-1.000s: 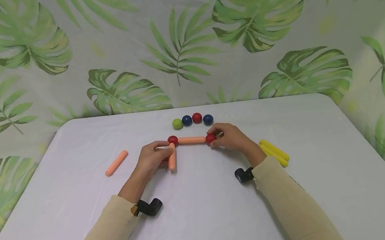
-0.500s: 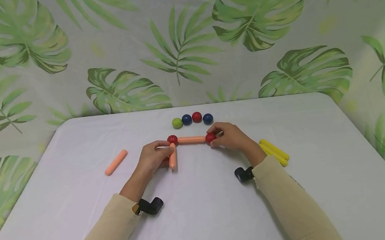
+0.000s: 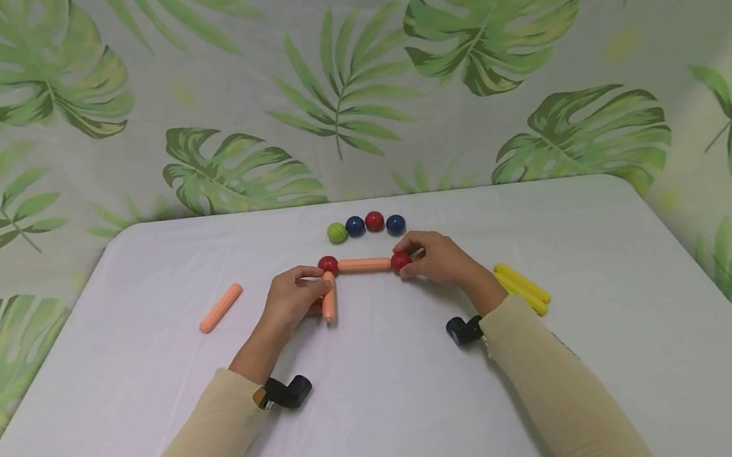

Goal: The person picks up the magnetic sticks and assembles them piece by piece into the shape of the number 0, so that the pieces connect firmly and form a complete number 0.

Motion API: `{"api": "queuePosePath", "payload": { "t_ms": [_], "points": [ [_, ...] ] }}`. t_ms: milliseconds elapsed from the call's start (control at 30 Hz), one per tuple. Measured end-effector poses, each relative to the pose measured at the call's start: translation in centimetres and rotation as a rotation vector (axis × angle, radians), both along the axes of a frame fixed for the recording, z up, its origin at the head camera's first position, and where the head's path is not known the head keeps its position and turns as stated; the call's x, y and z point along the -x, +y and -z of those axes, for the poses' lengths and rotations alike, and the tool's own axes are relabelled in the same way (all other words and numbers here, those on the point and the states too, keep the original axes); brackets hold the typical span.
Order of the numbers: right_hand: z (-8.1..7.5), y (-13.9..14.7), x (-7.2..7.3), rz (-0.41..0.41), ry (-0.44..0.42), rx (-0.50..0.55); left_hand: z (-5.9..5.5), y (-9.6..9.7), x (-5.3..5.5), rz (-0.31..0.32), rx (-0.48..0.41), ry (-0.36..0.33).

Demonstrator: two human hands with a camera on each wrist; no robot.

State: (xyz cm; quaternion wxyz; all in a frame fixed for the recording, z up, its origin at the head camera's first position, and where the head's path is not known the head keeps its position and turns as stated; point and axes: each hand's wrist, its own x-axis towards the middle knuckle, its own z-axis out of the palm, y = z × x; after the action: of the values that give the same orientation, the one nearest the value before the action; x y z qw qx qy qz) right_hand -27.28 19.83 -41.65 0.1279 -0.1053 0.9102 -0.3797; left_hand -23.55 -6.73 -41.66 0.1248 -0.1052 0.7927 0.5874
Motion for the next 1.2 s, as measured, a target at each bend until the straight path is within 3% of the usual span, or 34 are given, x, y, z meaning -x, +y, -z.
{"api": "queuePosePath", "payload": {
  "t_ms": [500,800,1067,1200],
  "points": [
    [0.3,0.2,0.3,0.002,-0.005,0.002,0.0,-0.5,0.2,0.017,0.036,0.000],
    [0.2,0.1,0.2,-0.006,0.009,0.005,-0.4,-1.6,1.9,0.005,0.116,0.042],
    [0.2,0.2,0.2,-0.013,0.001,0.009,-0.8,-2.3,2.9,0.109,0.185,0.118],
    [0.1,0.2,0.2,-0.012,0.009,0.000,-0.7,-2.4,3.6,0.217,0.255,0.182]
  ]
}}
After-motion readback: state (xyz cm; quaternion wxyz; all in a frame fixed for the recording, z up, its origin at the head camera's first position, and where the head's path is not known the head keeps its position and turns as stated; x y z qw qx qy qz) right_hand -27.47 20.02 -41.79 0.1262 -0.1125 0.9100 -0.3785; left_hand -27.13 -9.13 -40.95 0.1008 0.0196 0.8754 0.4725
